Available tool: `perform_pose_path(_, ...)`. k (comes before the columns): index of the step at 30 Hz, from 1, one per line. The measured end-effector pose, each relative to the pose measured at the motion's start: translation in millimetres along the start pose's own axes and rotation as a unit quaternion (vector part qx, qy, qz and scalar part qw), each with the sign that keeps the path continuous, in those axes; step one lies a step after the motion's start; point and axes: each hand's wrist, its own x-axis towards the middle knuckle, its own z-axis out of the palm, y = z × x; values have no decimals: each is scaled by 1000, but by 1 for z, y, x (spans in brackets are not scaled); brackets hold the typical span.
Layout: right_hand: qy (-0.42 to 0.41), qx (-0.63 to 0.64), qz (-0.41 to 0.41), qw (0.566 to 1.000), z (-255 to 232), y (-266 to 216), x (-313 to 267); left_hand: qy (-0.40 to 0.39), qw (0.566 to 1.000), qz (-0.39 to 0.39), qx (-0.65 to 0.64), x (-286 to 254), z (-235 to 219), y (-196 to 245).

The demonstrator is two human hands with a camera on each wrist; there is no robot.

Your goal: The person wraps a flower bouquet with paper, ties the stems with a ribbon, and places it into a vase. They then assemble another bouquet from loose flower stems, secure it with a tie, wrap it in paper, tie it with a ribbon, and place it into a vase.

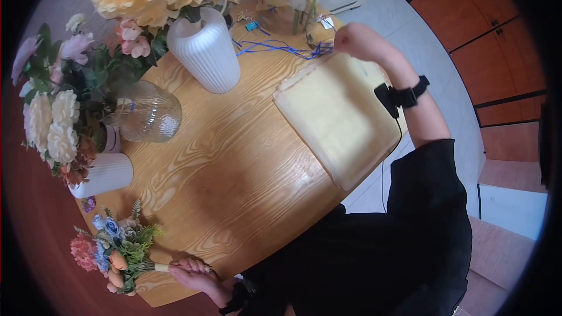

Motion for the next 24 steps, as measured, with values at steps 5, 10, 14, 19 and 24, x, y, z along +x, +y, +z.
perform_pose_path(5,-21,0,-28,999,24,-15,-77,46,999,16,9,-2,13,2)
perform_pose_path(10,30,-5,3,1000,27,-7,-98,19,1000,2,12,1,6,-1)
perform_pose_path(14,78,35,-31,996,12,-14,-62,35,999,7,9,2,1,-3)
perform_pose_path(19,143,0,13,990,19,36,30,22,999,30,9,2,-1,-4)
perform_pose_path(24,156,40,75,984,25,52,75,56,998,30,10,0,5,-2)
